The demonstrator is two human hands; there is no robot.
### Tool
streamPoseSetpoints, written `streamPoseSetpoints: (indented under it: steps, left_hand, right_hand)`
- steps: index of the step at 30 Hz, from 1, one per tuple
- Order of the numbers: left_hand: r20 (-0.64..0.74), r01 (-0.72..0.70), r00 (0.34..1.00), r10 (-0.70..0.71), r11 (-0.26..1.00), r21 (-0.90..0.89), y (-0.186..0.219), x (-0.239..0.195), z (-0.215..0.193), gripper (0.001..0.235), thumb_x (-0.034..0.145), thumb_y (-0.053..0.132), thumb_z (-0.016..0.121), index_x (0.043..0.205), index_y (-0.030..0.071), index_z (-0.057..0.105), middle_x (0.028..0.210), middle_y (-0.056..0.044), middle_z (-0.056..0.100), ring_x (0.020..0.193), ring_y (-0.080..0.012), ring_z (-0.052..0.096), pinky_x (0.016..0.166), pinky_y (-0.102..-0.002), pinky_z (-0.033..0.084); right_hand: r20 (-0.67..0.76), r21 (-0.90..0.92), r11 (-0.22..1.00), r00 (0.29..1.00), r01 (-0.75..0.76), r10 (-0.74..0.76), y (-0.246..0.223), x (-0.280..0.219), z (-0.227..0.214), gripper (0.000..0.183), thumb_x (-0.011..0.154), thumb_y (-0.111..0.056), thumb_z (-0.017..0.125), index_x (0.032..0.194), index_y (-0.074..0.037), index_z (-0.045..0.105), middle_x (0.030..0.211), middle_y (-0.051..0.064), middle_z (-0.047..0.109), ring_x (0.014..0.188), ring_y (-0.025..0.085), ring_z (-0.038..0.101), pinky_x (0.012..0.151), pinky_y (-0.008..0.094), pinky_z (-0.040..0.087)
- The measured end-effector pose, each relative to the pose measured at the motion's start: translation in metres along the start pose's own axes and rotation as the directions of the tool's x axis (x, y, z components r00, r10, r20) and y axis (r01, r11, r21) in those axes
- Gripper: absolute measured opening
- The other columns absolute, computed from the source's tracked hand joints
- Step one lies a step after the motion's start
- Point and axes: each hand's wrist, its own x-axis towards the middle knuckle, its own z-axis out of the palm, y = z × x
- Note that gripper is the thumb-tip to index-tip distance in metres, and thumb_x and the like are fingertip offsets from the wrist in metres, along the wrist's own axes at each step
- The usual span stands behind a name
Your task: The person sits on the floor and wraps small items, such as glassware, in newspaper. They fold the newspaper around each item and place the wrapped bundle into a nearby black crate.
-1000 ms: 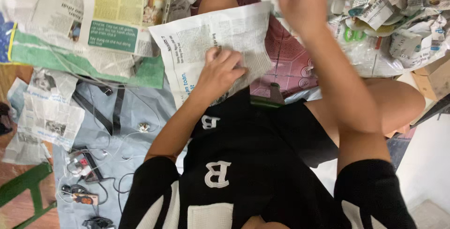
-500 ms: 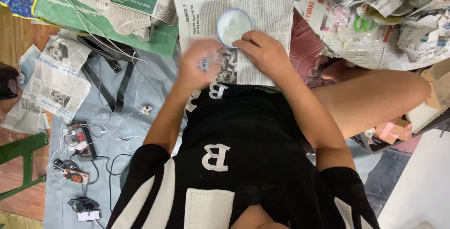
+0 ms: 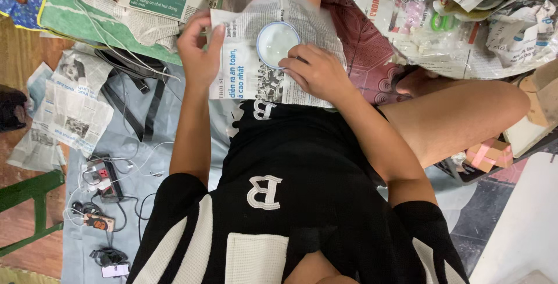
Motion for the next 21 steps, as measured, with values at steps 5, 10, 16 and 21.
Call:
streamPoseSetpoints:
  steps: [5, 10, 16, 21]
  left_hand:
    - [0.351, -0.454, 0.880, 0.321, 0.786, 0.420, 0.080, -0.012, 0.009, 0.014, 0.092, 0.008, 0.080, 0.102, 0.006, 0.070, 0.131, -0.009, 0.068, 0.121, -0.0291, 0.066, 0.105, -0.044, 0.048]
    - [0.632, -0.648, 0.724, 0.276, 0.587, 0.486, 0.081, -0.027, 0.046, 0.022, 0.095, 0.019, 0.079, 0.111, 0.007, 0.070, 0.136, -0.005, 0.066, 0.131, -0.0270, 0.059, 0.110, -0.045, 0.042]
    - [0.658, -0.636, 0.714, 0.241, 0.616, 0.464, 0.070, -0.030, 0.060, 0.035, 0.088, 0.020, 0.079, 0.117, 0.003, 0.069, 0.131, -0.010, 0.066, 0.131, -0.0293, 0.052, 0.110, -0.049, 0.040]
    - [0.654, -0.630, 0.722, 0.226, 0.606, 0.486, 0.062, -0.028, 0.066, 0.029, 0.087, 0.015, 0.079, 0.112, 0.004, 0.070, 0.127, -0.008, 0.067, 0.130, -0.0277, 0.054, 0.111, -0.049, 0.040]
  right_hand:
    - [0.011, 0.001, 1.000, 1.000, 0.001, -0.001, -0.001, -0.001, 0.000, 0.019, 0.093, -0.014, 0.077, 0.110, -0.011, 0.069, 0.105, 0.003, 0.061, 0.094, 0.024, 0.065, 0.074, 0.037, 0.055]
    - [0.002, 0.027, 1.000, 1.000, -0.007, 0.007, 0.003, -0.005, 0.002, 0.021, 0.092, -0.013, 0.077, 0.109, -0.011, 0.064, 0.113, 0.005, 0.062, 0.102, 0.026, 0.066, 0.084, 0.037, 0.057]
    - [-0.511, -0.113, 0.980, 0.855, -0.164, 0.084, 0.025, -0.001, -0.015, 0.043, 0.088, -0.016, 0.078, 0.121, 0.000, 0.056, 0.122, 0.019, 0.055, 0.112, 0.034, 0.057, 0.099, 0.042, 0.049]
    - [-0.039, 0.705, 0.526, 0.714, -0.477, 0.699, 0.067, -0.015, -0.006, 0.030, 0.103, -0.020, 0.072, 0.127, -0.003, 0.066, 0.120, 0.014, 0.072, 0.108, 0.020, 0.067, 0.099, 0.035, 0.054]
